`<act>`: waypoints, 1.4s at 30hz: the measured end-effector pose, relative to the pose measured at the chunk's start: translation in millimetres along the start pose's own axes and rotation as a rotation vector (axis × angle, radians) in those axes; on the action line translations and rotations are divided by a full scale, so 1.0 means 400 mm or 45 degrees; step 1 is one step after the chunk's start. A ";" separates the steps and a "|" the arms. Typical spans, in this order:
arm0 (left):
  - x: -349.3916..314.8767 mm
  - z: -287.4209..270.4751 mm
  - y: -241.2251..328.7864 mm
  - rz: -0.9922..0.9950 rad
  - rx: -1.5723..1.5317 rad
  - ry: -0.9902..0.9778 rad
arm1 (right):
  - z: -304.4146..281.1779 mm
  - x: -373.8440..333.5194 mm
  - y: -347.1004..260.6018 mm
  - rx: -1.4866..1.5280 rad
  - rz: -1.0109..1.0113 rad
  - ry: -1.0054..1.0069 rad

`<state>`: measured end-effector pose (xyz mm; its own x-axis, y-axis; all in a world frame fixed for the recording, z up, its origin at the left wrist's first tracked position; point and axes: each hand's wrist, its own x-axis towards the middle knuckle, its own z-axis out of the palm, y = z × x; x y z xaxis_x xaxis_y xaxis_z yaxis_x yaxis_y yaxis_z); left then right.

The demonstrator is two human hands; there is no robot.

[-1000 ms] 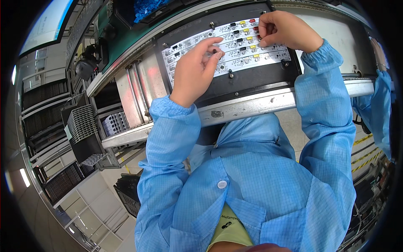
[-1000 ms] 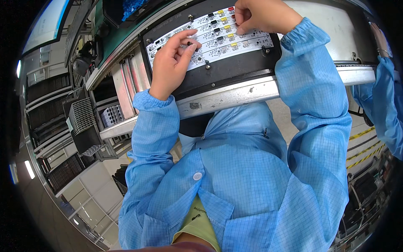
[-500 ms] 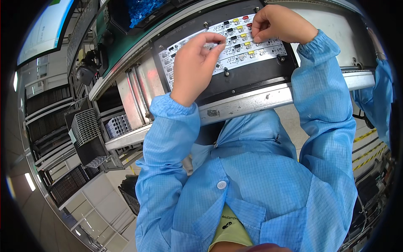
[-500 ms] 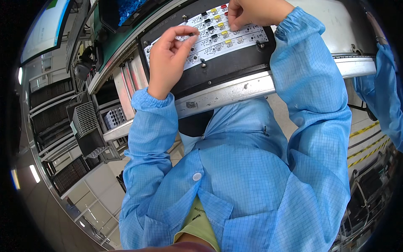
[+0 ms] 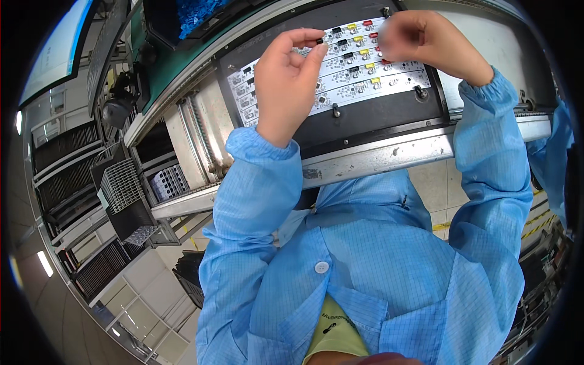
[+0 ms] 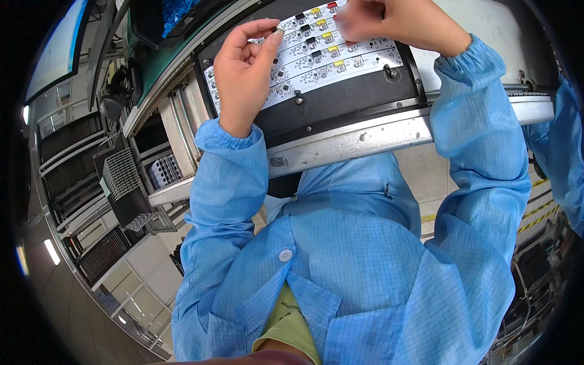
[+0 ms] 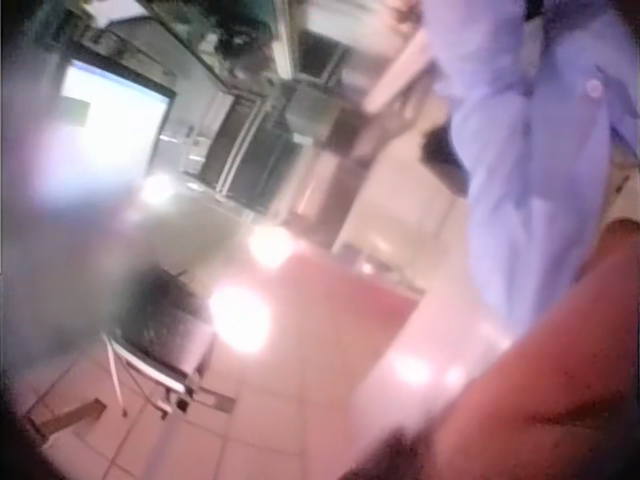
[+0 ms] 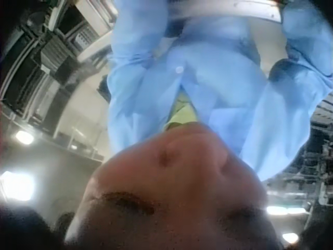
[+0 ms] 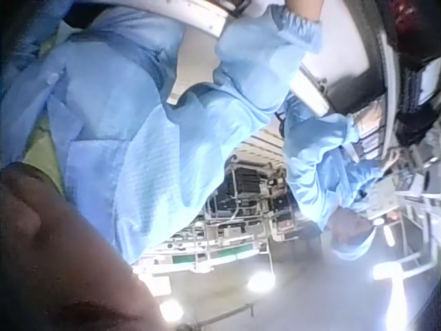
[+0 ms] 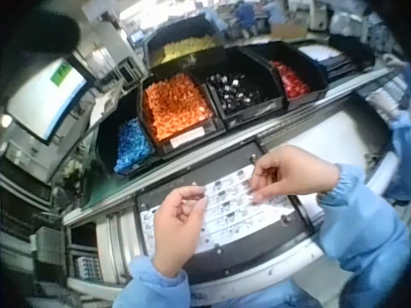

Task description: Manually inserting small electronic components into circuit board panels at an assembly station.

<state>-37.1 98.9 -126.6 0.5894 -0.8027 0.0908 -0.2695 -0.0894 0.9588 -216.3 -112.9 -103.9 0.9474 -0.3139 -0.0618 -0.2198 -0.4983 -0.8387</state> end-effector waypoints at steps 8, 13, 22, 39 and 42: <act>-0.005 -0.011 0.002 0.153 0.248 -0.102 | 0.030 0.003 0.040 -0.045 -0.034 -0.039; -0.009 -0.001 0.028 0.266 0.473 -0.181 | -0.015 -0.008 -0.032 -0.150 0.022 -0.069; -0.032 0.023 0.025 0.366 0.496 -0.229 | 0.011 0.001 -0.028 0.014 0.024 0.264; -0.061 0.077 0.014 0.460 0.607 -0.148 | 0.005 0.014 0.033 0.479 0.074 0.332; -0.062 0.085 0.013 0.480 0.599 -0.133 | 0.005 0.011 0.029 0.387 0.092 0.325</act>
<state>-79.1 98.4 -133.3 0.3166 -0.8814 0.3507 -0.7665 -0.0199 0.6419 -214.2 -118.3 -114.9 0.8355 -0.5491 -0.0220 -0.1687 -0.2182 -0.9612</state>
